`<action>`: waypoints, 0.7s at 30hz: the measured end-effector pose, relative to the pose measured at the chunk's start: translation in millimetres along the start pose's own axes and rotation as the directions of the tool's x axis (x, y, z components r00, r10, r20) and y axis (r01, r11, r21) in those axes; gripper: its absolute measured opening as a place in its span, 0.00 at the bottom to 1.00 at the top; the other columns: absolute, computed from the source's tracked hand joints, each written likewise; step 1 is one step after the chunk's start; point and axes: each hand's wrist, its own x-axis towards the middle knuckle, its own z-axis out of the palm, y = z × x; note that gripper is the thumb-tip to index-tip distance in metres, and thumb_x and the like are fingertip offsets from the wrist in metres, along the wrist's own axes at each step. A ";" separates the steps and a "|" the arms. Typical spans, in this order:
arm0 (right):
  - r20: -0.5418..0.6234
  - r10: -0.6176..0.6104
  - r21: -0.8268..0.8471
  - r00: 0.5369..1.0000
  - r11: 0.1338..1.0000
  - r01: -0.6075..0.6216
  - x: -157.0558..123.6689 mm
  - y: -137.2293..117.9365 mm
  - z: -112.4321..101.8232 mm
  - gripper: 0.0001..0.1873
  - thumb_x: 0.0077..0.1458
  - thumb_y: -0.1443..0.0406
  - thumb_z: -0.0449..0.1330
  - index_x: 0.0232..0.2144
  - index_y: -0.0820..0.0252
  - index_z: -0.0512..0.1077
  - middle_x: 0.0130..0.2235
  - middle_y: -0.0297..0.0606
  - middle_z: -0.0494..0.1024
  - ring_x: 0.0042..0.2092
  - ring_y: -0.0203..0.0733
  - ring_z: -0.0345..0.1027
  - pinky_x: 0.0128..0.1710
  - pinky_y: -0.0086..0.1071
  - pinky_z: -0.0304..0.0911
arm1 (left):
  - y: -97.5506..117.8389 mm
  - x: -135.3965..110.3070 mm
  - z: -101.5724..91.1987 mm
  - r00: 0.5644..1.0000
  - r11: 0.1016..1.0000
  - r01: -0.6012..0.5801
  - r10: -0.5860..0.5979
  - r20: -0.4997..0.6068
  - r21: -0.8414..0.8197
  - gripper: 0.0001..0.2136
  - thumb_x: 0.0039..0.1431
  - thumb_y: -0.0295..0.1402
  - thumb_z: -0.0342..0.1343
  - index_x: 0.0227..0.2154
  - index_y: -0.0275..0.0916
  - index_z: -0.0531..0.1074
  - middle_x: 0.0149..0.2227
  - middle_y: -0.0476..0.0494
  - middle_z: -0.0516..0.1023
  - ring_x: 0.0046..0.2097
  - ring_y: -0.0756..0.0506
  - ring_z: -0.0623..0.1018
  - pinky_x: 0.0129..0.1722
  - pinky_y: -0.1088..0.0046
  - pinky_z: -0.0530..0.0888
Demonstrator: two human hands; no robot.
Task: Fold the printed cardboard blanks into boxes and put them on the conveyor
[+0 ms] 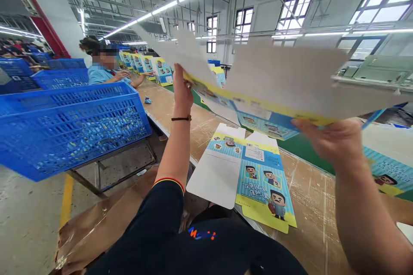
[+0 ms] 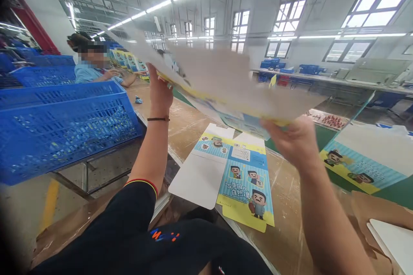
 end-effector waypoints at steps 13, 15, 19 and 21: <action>0.282 0.218 0.238 0.934 0.928 -0.288 -92.3 31.9 60.7 0.63 0.46 0.37 0.72 0.74 0.42 0.45 0.75 0.42 0.48 0.75 0.59 0.43 0.74 0.57 0.48 | -19.2 -78.5 -26.7 0.899 0.959 0.275 -0.281 0.335 0.065 0.28 0.30 0.38 0.74 0.39 0.41 0.74 0.43 0.41 0.84 0.47 0.36 0.83 0.44 0.63 0.78; 0.221 0.202 0.254 0.954 0.932 -0.256 -88.3 25.8 66.6 0.67 0.46 0.37 0.72 0.75 0.39 0.39 0.77 0.40 0.41 0.77 0.58 0.39 0.74 0.56 0.47 | -8.3 -89.3 -14.4 0.864 0.965 0.254 -0.257 0.434 0.065 0.31 0.33 0.42 0.76 0.44 0.40 0.76 0.45 0.39 0.85 0.50 0.34 0.83 0.45 0.63 0.79; 0.114 0.207 0.243 0.972 0.942 -0.230 -78.6 1.6 72.1 0.70 0.46 0.35 0.71 0.75 0.36 0.31 0.77 0.37 0.34 0.77 0.58 0.35 0.75 0.56 0.47 | 14.4 -101.7 15.2 0.890 0.982 0.185 -0.187 0.416 0.044 0.24 0.51 0.50 0.70 0.46 0.41 0.79 0.41 0.42 0.86 0.47 0.37 0.85 0.43 0.63 0.80; 0.072 0.245 0.232 0.967 0.939 -0.255 -83.6 -7.8 74.4 0.69 0.48 0.34 0.68 0.75 0.35 0.28 0.77 0.37 0.34 0.77 0.58 0.37 0.74 0.56 0.50 | 20.3 -103.0 25.3 0.906 0.990 0.133 -0.141 0.399 0.049 0.20 0.53 0.49 0.69 0.43 0.40 0.81 0.38 0.44 0.86 0.43 0.39 0.85 0.40 0.65 0.80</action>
